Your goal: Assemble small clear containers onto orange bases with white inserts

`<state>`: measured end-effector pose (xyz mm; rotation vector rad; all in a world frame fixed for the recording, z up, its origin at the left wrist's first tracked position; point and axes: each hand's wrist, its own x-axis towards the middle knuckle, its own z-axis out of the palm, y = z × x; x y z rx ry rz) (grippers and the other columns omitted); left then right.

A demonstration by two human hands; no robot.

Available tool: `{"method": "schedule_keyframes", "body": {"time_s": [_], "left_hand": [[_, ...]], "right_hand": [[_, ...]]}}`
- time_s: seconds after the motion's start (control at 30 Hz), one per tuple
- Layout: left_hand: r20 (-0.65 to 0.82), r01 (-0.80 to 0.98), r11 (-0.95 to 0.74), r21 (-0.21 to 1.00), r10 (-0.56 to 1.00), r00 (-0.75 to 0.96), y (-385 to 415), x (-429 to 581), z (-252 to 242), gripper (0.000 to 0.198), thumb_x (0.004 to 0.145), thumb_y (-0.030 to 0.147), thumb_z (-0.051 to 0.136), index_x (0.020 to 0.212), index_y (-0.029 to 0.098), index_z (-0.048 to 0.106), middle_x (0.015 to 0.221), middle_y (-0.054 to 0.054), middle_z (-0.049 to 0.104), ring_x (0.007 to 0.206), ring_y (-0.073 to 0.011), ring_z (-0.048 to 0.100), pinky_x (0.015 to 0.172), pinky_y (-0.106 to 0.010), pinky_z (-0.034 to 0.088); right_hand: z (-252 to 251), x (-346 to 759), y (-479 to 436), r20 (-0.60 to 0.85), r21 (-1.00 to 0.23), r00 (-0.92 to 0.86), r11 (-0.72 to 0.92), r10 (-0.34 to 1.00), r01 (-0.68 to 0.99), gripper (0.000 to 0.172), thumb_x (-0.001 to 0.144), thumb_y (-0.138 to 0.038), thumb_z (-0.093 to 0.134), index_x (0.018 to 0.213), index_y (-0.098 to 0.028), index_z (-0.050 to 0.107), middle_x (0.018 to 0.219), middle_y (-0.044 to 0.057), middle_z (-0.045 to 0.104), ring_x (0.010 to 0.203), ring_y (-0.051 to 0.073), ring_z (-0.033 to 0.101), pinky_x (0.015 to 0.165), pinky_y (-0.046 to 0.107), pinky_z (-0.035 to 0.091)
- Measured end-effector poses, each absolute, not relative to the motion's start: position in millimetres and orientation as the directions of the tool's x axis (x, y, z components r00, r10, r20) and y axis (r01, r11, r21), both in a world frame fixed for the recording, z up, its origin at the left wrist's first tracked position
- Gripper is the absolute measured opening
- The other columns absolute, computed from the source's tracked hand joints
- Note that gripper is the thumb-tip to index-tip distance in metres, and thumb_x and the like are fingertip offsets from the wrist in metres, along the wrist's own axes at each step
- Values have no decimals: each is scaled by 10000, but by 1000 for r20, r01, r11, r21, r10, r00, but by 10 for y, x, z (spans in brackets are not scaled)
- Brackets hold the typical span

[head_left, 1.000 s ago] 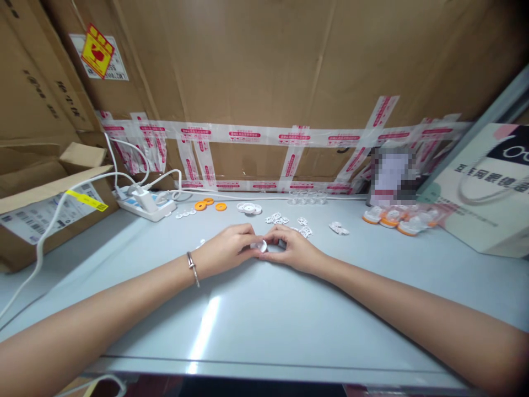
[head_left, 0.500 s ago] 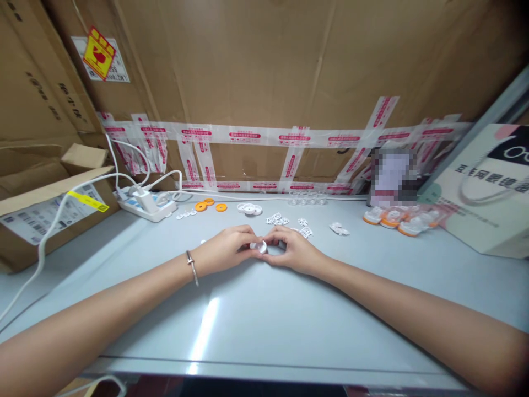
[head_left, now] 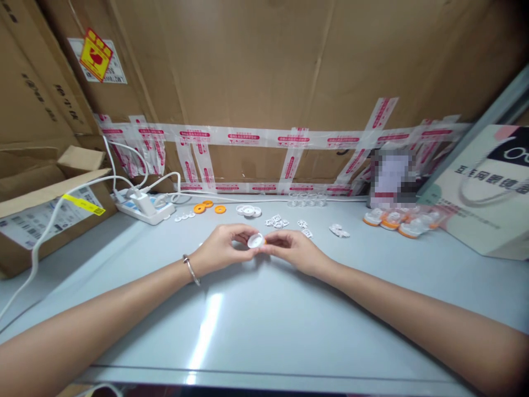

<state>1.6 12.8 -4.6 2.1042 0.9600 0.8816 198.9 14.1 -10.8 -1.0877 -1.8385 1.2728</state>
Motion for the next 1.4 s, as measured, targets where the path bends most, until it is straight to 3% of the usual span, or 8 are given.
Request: {"method": "schedule_keyframes", "body": {"time_s": [0.23,0.6,0.73,0.83,1.03,1.13,1.27,1.4], "left_hand": [[421,325,-599,732,773,475,121,0,-45,311,753,251,629,1030,116,585,986,-75,640,832,-145,625,808,-275,516],[513,434,-775,458,630,583,88,-18,-19,269,817,259,578,1070,169,559,1049,-64,633,974,-159,578,883,-288,447],[469,476,-763,437,645,603,60,-17,10,235,800,230,565,1029,173,568,989,-49,634,905,-151,582,826,-271,454],[399,524,-742,418,668,628,23,-26,57,229,786,238,562,1008,186,578,953,-37,633,859,-151,579,796,-269,451],[232,574,-726,378,675,701,-28,-30,92,193,769,242,551,945,180,601,858,-34,615,772,-153,563,721,-254,442],[227,569,-745,348,656,720,-28,-28,83,188,774,226,533,943,179,602,826,-31,603,768,-154,552,727,-256,429],[237,564,-758,329,644,727,-27,-33,77,179,786,223,517,938,177,598,811,-31,593,765,-155,544,723,-255,417],[241,558,-757,339,643,727,-27,-47,63,186,794,236,515,953,179,594,825,-33,593,775,-155,542,728,-254,415]], "right_hand": [[-35,1939,23,-242,-863,-523,-427,817,-268,171,788,-243,611,908,-151,690,902,56,699,864,121,656,944,278,457],[-72,1913,27,-263,-824,-478,-453,838,-342,104,784,-156,597,808,-124,693,855,63,702,876,137,657,959,276,458],[-40,1913,11,-239,-924,-507,-355,828,-144,149,755,-250,629,800,-126,698,841,56,698,833,123,646,929,267,458],[60,2013,95,-93,-970,-480,30,872,243,231,743,-337,611,801,-134,705,791,36,692,789,146,625,802,271,482],[488,2788,591,27,-357,-254,247,967,901,215,729,-341,556,731,-160,672,742,48,680,705,190,602,632,282,429],[613,3223,756,-85,-190,-184,165,979,968,213,653,-274,590,826,-170,658,872,68,677,740,205,616,631,283,441],[590,3450,785,-319,-299,-283,188,905,936,415,591,-219,589,1003,-233,628,964,45,662,799,204,630,665,273,464],[468,3435,829,-323,-327,-366,260,873,908,296,606,-218,559,887,-207,650,816,33,676,796,213,620,690,278,445]]}}
